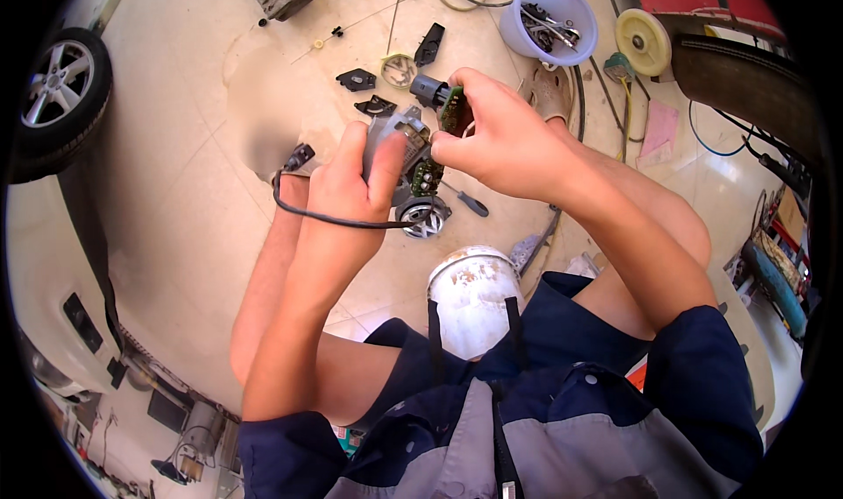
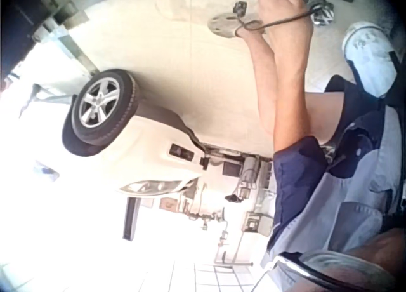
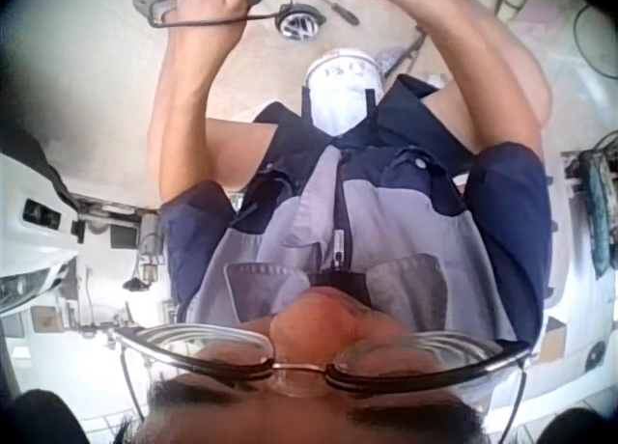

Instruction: The person disassembles an electronic component by removing screws with a screwdriver and prying the circuit board away from the metal housing by hand.

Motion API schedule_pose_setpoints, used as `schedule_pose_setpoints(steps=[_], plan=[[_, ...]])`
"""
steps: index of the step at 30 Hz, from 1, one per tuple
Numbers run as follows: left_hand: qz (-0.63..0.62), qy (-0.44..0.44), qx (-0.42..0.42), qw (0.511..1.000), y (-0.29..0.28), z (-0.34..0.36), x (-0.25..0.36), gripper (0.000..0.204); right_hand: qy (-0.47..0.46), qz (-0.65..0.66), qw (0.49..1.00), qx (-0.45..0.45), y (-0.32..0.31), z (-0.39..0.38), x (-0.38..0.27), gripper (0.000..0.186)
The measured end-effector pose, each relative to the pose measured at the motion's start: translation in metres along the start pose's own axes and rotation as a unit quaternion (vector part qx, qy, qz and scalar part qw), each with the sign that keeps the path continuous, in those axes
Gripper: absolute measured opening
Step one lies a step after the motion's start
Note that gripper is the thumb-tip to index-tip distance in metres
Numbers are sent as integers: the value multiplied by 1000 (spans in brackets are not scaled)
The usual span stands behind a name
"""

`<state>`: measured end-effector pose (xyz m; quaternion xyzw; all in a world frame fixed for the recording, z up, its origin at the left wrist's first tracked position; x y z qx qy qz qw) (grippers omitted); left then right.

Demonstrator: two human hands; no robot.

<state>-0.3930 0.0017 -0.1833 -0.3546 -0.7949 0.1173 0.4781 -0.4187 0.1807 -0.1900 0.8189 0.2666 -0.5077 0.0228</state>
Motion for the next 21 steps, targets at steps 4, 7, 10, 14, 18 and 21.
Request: schedule_pose_setpoints(steps=[4, 7, 10, 14, 18, 21], plan=[[33, -24, -37, 998, 8, -1, -5, 32, -64, -98, 993, -32, 10, -1, -8, 26], [39, -60, -99, 992, 10, -1, -5, 35, -147, -140, 978, -46, 17, -5, -11, 24], [-22, -153, -270, 950, 14, 0, -5, 43, -257, -204, 944, -42, 31, -13, -10, 23], [-187, -263, -396, 860, 29, -3, -59, 25, -326, -207, 916, -107, 50, -30, -22, 24], [-192, -233, -346, 888, 33, -3, -40, 30, -205, -137, 958, -143, 42, -24, -7, 27], [-176, -159, -267, 934, 22, 2, -25, 25, -110, -39, 983, -139, 36, -12, -1, 30]])
Point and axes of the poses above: each hand's wrist, its own z-axis towards the middle knuckle, its own y-axis out of the palm, x = y × z, the point moved 3 cm from there along z, towards the middle knuckle, and after that the axes turned 4 degrees about z, right-handed, at the moved point
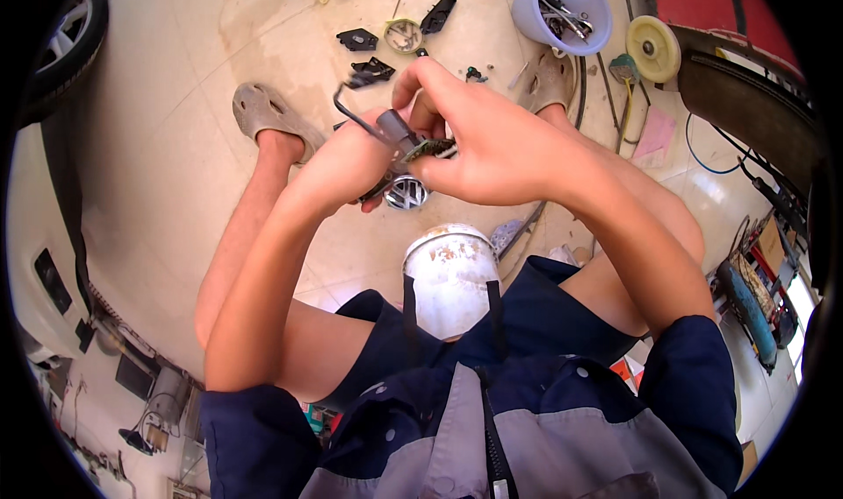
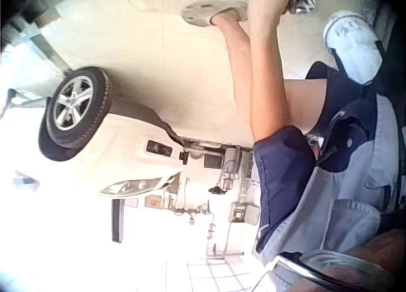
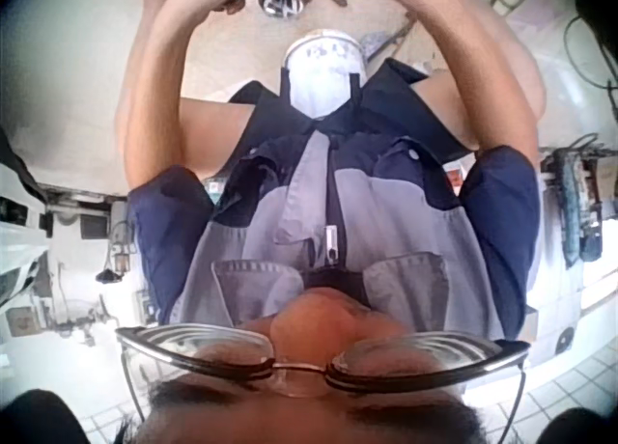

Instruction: The person disassembles an electronic component by removing screws with a screwdriver and prying the circuit board away from the metal housing by hand.

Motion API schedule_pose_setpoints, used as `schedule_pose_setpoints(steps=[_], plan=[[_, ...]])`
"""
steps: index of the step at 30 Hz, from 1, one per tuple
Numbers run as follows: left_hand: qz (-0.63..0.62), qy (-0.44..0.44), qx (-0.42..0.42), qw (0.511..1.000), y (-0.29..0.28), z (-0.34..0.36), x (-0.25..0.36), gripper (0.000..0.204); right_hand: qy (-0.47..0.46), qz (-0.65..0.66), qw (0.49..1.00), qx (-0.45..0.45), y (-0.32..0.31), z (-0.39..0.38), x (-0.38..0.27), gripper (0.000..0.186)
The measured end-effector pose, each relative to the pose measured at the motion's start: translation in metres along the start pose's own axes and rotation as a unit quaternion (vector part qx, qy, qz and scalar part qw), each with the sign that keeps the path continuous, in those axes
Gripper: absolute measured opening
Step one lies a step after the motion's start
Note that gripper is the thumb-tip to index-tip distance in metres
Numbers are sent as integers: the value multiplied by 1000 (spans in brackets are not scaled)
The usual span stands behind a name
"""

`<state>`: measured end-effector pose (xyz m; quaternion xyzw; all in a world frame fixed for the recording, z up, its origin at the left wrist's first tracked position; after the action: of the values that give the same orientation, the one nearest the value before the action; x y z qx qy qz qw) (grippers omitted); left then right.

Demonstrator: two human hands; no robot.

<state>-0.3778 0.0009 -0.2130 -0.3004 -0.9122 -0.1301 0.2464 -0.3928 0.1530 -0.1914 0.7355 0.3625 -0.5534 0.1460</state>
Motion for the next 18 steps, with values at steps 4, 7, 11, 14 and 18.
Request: schedule_pose_setpoints(steps=[4, 7, 11, 14, 18], plan=[[75, 50, 157, 984, -12, 8, -3, 31, 16, -74, 996, 44, -1, 9, -2, 39], [44, 28, 269, 962, -16, -1, 9, 33, 19, -82, 992, 90, -2, 8, -3, 36], [25, 115, 382, 917, -43, 6, 1, 40, -71, -54, 989, 121, -5, 11, 0, 30], [25, 72, 342, 937, -50, -2, 15, 43, -106, -41, 985, 130, -4, 11, -4, 29], [-35, 134, 388, 911, -46, 2, 12, 37, -38, -21, 994, 101, 8, 10, -12, 25]])
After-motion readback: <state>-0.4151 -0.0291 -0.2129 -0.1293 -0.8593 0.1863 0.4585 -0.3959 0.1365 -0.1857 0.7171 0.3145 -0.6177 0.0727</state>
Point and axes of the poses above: each hand's wrist, its own z-axis towards the middle knuckle, its own y-axis out of the palm, x = y × z, the point moved 3 cm from there along z, towards the middle knuckle, and after that the axes turned 4 degrees about z, right-handed, at the moved point
